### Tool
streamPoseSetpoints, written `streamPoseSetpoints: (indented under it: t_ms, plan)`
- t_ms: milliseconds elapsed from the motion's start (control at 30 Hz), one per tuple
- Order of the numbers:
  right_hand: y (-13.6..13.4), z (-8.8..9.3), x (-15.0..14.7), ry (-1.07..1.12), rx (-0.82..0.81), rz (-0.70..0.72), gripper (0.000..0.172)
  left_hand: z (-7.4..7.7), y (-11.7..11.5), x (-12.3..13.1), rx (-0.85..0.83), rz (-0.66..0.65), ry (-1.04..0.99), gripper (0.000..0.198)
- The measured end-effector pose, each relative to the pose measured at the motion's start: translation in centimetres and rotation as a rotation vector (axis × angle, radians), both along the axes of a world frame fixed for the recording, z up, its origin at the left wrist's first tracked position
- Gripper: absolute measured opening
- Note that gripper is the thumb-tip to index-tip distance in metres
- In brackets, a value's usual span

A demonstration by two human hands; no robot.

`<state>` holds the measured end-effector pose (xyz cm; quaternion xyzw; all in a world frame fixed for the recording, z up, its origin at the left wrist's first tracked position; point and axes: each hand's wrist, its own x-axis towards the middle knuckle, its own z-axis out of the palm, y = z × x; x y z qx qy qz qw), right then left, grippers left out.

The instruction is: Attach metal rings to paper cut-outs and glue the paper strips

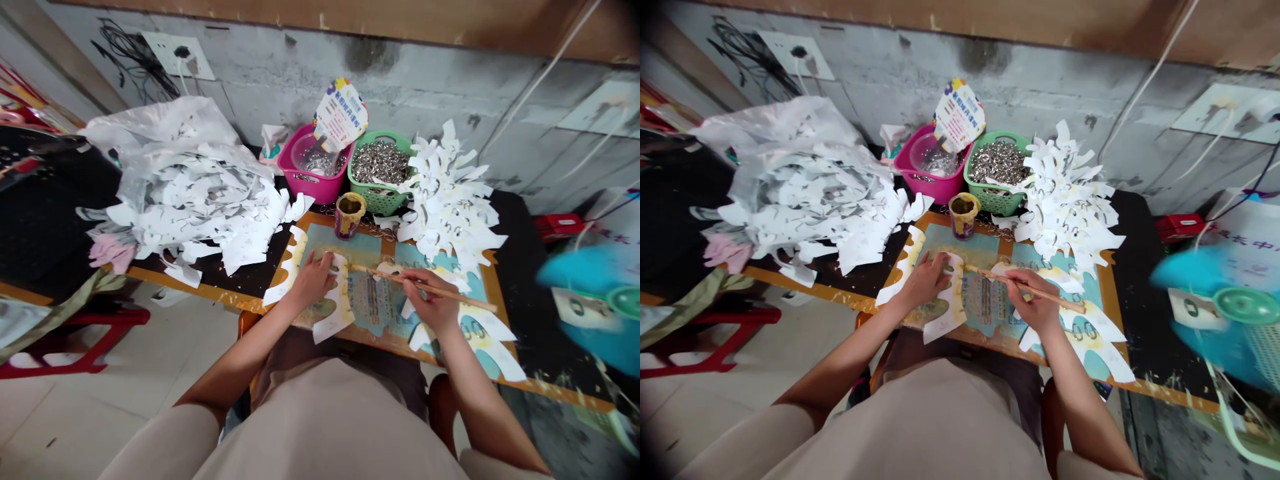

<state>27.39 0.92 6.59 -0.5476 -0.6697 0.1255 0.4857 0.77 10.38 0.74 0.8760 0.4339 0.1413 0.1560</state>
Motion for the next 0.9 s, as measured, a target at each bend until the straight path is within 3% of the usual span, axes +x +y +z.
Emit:
streamPoseSetpoints:
  t_ms: [100, 233, 500, 700, 900]
  plan:
    - [-1.0, -0.3, 0.0, 0.005, -0.019, 0.051, 0.012, -0.1, 0.0, 0.0, -0.005, 0.009, 0.006, 0.034]
    - [-1.0, -0.8, -0.3, -0.063, 0.103, 0.137, 0.012, -0.3, 0.1, 0.0, -0.01, 0.014, 0.005, 0.035]
    - [-0.3, -1.5, -0.8, -0.091, 0.183, 0.064, 0.017, -0.3, 0.0, 0.0, -0.03, 0.024, -0.012, 0.037]
    - [0.1, -2.4, -1.1, -0.034, -0.003, 0.161, 0.013, -0.4, 0.1, 0.0, -0.036, 0.018, -0.021, 0.037]
    - [0.4, -3.2, -1.1, -0.013, -0.021, 0.234, 0.015, -0.4, 0.1, -0.1, -0.033, 0.021, -0.024, 0.037]
